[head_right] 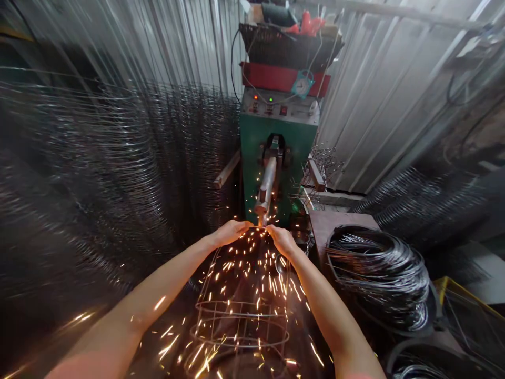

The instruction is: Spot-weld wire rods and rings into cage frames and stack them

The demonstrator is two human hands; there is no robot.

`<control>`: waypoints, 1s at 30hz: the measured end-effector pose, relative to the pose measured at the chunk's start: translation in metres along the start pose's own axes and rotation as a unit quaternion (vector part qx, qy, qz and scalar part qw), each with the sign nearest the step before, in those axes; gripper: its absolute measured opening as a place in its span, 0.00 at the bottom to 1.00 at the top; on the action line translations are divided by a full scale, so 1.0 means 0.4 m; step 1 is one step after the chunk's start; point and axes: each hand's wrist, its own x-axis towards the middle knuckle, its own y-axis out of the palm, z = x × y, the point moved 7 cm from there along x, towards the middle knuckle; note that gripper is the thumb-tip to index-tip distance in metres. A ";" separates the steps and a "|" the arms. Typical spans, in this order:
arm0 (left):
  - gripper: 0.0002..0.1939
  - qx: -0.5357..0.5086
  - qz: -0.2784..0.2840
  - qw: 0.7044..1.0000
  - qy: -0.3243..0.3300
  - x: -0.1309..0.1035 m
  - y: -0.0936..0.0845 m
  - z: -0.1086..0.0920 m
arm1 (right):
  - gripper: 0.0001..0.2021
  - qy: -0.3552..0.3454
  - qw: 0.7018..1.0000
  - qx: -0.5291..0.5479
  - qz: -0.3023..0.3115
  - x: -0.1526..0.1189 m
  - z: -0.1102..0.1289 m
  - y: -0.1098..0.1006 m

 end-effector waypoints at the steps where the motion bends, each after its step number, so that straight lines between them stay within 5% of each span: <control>1: 0.10 0.009 0.035 0.999 0.009 0.001 0.010 -0.001 | 0.14 0.000 1.000 0.000 0.008 0.001 0.000 0.004; 5: 0.13 0.047 0.098 0.994 0.022 0.001 0.025 -0.004 | 0.13 0.016 0.999 -0.016 0.028 0.001 -0.008 0.015; 23: 0.13 0.066 0.114 0.991 -0.001 -0.004 0.036 0.021 | 0.10 0.056 0.991 -0.116 0.039 -0.007 -0.002 0.012; 30: 0.17 0.067 0.123 0.990 -0.034 -0.009 0.020 -0.004 | 0.14 0.111 0.994 -0.001 0.022 -0.043 -0.026 -0.030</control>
